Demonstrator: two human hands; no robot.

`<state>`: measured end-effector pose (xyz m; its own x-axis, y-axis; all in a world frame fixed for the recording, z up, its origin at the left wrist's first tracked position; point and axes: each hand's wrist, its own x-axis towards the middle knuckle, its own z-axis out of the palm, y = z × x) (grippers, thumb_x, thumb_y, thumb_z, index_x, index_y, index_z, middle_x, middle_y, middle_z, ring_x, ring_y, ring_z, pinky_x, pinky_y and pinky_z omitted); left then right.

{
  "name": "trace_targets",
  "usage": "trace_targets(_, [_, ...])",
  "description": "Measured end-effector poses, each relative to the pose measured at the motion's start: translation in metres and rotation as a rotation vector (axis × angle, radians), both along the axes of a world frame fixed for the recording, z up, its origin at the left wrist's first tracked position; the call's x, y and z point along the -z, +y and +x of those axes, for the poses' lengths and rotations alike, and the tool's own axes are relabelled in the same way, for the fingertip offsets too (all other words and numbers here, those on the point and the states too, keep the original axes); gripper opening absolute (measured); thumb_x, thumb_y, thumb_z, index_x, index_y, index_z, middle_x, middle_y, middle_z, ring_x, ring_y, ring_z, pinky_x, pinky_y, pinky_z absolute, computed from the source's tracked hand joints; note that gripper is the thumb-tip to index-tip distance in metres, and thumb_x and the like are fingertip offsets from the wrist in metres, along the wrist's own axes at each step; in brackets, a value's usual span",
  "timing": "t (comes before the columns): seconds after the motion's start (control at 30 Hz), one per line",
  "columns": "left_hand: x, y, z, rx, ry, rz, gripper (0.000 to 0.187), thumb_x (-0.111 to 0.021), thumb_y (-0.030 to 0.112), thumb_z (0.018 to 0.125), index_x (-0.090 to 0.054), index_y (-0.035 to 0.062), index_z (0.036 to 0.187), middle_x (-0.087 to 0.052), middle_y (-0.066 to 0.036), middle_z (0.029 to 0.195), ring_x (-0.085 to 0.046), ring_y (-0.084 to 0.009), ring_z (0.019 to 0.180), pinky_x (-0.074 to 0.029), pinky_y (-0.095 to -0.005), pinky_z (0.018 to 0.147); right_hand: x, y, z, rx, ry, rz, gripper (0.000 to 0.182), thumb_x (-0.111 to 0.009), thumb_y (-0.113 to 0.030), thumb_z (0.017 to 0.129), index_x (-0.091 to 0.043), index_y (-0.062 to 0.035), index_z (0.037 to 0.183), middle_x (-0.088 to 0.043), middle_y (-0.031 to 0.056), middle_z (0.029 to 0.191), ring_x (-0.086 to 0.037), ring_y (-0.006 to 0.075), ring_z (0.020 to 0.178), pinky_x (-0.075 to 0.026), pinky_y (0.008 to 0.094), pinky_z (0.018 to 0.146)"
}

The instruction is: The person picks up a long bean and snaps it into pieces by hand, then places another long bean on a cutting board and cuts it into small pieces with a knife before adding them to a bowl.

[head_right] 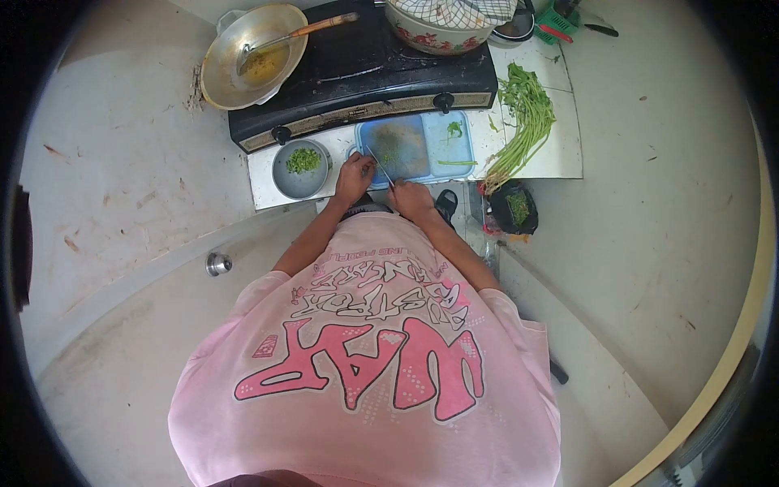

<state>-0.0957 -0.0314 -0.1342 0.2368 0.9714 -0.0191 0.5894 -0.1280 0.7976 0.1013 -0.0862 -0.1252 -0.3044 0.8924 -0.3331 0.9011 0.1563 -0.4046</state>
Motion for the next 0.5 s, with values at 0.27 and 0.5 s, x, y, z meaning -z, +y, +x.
trace_targets(0.27, [-0.002,0.003,-0.005,0.053,-0.023,-0.005,0.015,-0.067,0.000,0.087,-0.074,0.0031,0.100,-0.066,-0.017,0.093,-0.069,-0.0342,0.087,-0.056,-0.0432,0.082,0.012,0.004,-0.020,0.114,0.020,-0.019,0.044,-0.048,-0.037,0.105,-0.066,0.0032,0.097,-0.072,0.0253,0.077,-0.073,0.0429,0.074,-0.060,0.0528,0.069])
trace_targets(0.5, [0.006,0.007,-0.007,0.020,-0.107,-0.046,0.012,-0.068,0.002,0.087,-0.074,0.0031,0.097,-0.067,-0.015,0.091,-0.068,-0.0333,0.087,-0.055,-0.0432,0.082,-0.001,-0.005,-0.027,0.197,-0.002,-0.056,0.046,-0.047,-0.038,0.105,-0.068,0.0035,0.097,-0.073,0.0288,0.085,-0.073,0.0450,0.079,-0.059,0.0541,0.076])
